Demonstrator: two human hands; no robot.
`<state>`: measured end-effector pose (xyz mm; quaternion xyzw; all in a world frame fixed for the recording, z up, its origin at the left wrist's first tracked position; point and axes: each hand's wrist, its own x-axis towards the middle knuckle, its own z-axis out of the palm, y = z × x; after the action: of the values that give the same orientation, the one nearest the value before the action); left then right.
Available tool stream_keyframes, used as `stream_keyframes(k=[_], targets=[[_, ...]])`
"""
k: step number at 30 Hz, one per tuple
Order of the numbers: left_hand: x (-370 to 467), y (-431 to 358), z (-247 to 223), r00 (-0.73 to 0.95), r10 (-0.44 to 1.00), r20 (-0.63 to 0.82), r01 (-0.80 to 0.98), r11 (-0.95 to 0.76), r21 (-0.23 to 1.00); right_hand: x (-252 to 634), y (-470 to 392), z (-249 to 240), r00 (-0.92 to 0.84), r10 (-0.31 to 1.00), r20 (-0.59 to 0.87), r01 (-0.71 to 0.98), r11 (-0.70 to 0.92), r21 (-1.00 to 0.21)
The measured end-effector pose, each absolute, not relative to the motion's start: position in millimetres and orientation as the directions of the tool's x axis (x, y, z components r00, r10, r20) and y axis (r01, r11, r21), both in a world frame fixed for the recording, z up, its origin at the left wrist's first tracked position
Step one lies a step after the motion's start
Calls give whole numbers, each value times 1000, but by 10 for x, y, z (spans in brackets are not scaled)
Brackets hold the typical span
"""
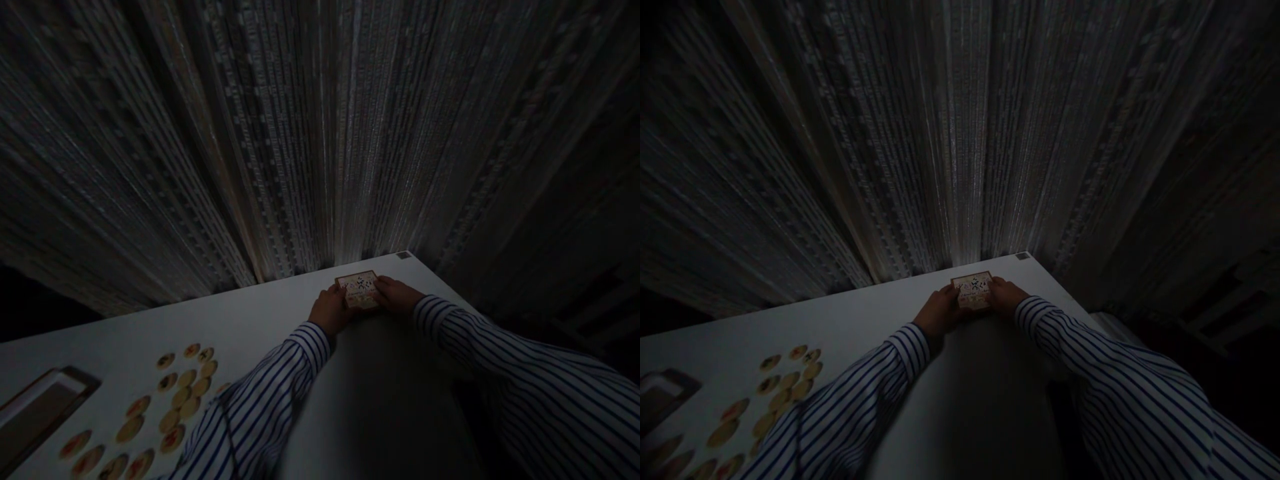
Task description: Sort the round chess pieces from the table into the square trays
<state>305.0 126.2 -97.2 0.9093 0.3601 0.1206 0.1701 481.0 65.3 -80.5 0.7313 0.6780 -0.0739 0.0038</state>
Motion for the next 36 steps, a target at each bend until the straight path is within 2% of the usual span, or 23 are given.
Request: stream_keyframes(k=[8, 14, 16, 19, 23, 27, 29, 33, 36], targets=[[2995, 1168, -861, 696, 715, 65, 629, -651, 424, 4757, 609, -744, 78, 988, -132, 996, -83, -34], [2424, 955, -345, 664, 746, 55, 641, -606, 471, 4517, 474, -339, 71, 995, -76, 997, -72, -19], [2078, 824, -135, 635, 769, 70, 643, -576, 505, 4321, 406, -187, 16, 999, -48, 999, -18, -30], [1507, 533, 75, 587, 792, 166, 623, -573, 533, 3904, 291, -36, -145, 989, 31, 987, 146, -66], [804, 10, 56, 488, 830, 270, 645, -552, 528, 3219, 85, 10, -291, 956, 29, 950, 292, -110], [259, -531, -221, 388, 876, 287, 653, -481, 585, 2671, -221, -77, -312, 948, 60, 922, 318, -222], [53, -780, -409, 341, 898, 277, 643, -438, 629, 2534, -428, -205, -282, 951, 126, 889, 308, -340], [-219, -1204, -780, 267, 943, 197, 576, -320, 752, 2471, -970, -646, -47, 981, 187, 763, 156, -627], [-277, -1414, -978, 295, 946, 138, 573, -290, 767, 2415, -1372, -965, 66, 989, 132, 666, 55, -744]])
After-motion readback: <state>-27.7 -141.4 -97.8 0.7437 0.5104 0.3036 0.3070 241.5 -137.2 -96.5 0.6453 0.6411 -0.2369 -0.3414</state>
